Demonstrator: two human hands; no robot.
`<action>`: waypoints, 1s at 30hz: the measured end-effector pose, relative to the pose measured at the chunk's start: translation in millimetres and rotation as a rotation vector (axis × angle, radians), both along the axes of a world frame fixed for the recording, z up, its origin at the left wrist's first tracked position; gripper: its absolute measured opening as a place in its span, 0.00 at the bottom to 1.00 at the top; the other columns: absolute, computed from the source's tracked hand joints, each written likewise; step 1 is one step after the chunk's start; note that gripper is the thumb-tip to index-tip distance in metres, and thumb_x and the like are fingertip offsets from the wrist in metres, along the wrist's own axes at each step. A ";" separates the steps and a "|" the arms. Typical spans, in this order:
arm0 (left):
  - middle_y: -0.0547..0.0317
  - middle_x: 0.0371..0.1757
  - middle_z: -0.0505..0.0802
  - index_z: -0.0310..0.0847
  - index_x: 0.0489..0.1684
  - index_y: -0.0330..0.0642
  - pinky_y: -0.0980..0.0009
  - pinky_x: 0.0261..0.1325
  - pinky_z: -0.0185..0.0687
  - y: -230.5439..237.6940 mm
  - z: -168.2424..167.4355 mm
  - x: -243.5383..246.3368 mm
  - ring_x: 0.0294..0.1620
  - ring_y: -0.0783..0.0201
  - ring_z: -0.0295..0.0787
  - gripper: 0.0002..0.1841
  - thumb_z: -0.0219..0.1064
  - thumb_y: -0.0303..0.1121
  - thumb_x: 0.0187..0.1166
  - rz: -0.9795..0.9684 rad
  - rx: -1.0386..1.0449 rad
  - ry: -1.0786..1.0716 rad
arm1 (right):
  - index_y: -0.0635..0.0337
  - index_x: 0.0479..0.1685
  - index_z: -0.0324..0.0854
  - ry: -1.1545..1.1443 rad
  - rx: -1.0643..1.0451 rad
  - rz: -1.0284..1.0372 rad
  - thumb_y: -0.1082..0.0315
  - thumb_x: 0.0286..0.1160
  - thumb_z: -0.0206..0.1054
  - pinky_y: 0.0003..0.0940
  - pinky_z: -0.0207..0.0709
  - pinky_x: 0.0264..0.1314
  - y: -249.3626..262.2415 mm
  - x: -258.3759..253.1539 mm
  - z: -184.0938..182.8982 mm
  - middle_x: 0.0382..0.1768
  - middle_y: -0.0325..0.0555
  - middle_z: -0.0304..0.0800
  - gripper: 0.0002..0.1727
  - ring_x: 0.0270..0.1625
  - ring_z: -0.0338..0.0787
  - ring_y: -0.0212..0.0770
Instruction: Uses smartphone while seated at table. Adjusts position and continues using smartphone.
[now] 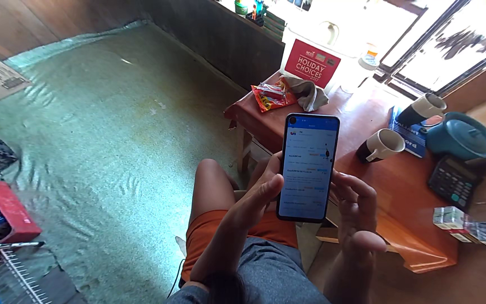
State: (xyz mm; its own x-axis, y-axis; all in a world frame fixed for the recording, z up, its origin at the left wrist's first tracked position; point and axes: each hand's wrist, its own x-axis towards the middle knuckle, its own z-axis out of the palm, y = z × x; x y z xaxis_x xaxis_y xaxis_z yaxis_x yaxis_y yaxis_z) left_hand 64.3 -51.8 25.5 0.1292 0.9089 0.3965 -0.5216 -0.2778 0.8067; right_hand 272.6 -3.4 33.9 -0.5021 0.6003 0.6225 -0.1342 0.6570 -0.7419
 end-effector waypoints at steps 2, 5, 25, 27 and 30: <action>0.62 0.68 0.85 0.52 0.85 0.46 0.64 0.71 0.80 -0.4 0.4 0.2 0.68 0.69 0.83 0.50 0.60 0.73 0.72 0.002 -0.007 -0.001 | 0.25 0.82 0.65 0.003 0.000 0.004 0.22 0.76 0.42 0.31 0.71 0.82 0.3 -0.1 0.0 0.78 0.17 0.75 0.38 0.79 0.75 0.27; 0.63 0.68 0.84 0.52 0.86 0.46 0.65 0.72 0.80 -0.5 0.8 0.2 0.68 0.69 0.83 0.50 0.60 0.74 0.71 0.004 -0.011 0.009 | 0.25 0.82 0.65 0.007 -0.004 0.012 0.22 0.76 0.43 0.31 0.70 0.82 0.7 0.3 -0.9 0.78 0.18 0.75 0.38 0.79 0.75 0.28; 0.61 0.68 0.84 0.51 0.86 0.44 0.64 0.71 0.81 -1.1 0.9 1.1 0.68 0.68 0.83 0.51 0.61 0.73 0.71 0.021 -0.011 0.007 | 0.26 0.83 0.65 0.013 -0.002 0.018 0.22 0.76 0.43 0.32 0.69 0.84 0.3 1.5 -0.6 0.79 0.18 0.75 0.38 0.81 0.74 0.28; 0.60 0.69 0.85 0.52 0.86 0.44 0.64 0.72 0.80 -0.9 1.1 1.1 0.68 0.68 0.83 0.50 0.61 0.72 0.72 0.013 -0.010 -0.005 | 0.26 0.82 0.65 0.018 -0.007 0.017 0.22 0.76 0.43 0.33 0.69 0.84 0.2 1.1 -0.4 0.78 0.18 0.75 0.38 0.80 0.74 0.29; 0.61 0.68 0.84 0.52 0.86 0.44 0.64 0.71 0.81 -0.7 1.8 1.2 0.67 0.68 0.83 0.51 0.61 0.73 0.72 0.011 -0.011 -0.001 | 0.26 0.82 0.65 0.019 -0.010 0.020 0.23 0.77 0.43 0.32 0.69 0.84 0.3 1.2 -0.1 0.78 0.18 0.75 0.38 0.80 0.74 0.28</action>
State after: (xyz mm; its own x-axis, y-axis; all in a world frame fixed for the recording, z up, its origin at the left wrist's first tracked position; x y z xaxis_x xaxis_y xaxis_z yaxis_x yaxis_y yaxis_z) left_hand 65.5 -52.5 27.3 0.1185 0.9148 0.3862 -0.5189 -0.2745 0.8095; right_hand 273.9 -3.1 33.7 -0.5023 0.5965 0.6259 -0.1616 0.6463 -0.7457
